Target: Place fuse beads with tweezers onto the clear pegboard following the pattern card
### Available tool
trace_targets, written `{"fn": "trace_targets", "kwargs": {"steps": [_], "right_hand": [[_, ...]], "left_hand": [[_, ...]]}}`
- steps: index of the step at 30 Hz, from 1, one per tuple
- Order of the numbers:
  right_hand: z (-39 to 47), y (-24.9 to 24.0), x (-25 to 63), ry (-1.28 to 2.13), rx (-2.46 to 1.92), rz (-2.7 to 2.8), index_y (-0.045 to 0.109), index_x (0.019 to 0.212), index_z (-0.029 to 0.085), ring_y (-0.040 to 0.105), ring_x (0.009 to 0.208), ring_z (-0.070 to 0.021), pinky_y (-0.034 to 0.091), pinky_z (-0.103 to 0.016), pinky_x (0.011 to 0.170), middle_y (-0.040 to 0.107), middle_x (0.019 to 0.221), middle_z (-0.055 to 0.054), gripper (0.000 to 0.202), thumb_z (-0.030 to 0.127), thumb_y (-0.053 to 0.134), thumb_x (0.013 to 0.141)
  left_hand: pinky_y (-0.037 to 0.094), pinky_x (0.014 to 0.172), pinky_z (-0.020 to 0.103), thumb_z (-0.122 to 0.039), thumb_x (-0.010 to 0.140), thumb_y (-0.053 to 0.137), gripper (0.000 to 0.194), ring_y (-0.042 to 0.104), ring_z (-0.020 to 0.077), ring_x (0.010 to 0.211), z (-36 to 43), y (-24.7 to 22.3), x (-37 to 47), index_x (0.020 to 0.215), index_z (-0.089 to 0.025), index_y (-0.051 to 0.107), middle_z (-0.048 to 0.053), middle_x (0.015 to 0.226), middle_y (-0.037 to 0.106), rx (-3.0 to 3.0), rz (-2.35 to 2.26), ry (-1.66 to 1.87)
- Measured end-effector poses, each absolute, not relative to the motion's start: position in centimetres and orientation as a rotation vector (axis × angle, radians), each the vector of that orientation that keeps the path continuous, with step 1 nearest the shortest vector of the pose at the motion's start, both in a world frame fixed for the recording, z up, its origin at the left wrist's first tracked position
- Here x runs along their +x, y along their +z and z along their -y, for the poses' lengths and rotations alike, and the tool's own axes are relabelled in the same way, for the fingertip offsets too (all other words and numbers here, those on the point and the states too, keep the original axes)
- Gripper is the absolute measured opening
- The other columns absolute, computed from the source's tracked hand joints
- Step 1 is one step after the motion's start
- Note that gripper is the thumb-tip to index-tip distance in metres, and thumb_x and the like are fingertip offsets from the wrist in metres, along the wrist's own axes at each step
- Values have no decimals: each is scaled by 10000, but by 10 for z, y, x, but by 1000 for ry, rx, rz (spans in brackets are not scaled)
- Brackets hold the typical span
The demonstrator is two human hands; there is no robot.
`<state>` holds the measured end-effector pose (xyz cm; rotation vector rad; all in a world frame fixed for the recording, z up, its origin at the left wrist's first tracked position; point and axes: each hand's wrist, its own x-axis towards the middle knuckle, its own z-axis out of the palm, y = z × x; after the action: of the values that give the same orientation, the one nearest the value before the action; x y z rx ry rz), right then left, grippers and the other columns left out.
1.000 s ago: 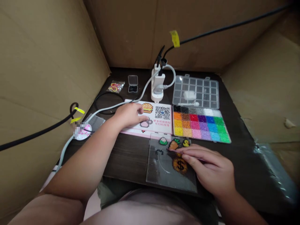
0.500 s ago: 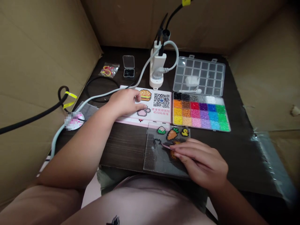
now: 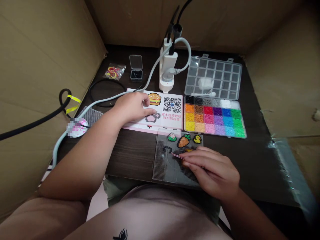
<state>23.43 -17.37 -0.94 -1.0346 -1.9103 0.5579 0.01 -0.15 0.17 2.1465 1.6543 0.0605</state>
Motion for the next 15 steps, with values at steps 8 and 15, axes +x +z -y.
{"fn": "trace_targets", "kwargs": {"steps": [8, 15], "right_hand": [[174, -9, 234, 556, -1047, 1894, 767, 922, 238, 752, 697, -184, 600, -298, 646, 792, 822, -40, 246, 58, 659, 794], [175, -9, 235, 568, -1044, 1877, 754, 930, 223, 754, 713, -189, 600, -312, 667, 790, 812, -44, 250, 40, 670, 783]], "left_hand": [[390, 725, 333, -583, 704, 712, 401, 591, 218, 844, 0, -1, -1, 909, -242, 665, 39, 851, 646, 2146, -1631, 77], [379, 683, 319, -591, 695, 713, 409, 584, 195, 784, 0, 0, -1, 891, -235, 665, 26, 822, 646, 2164, -1643, 67]]}}
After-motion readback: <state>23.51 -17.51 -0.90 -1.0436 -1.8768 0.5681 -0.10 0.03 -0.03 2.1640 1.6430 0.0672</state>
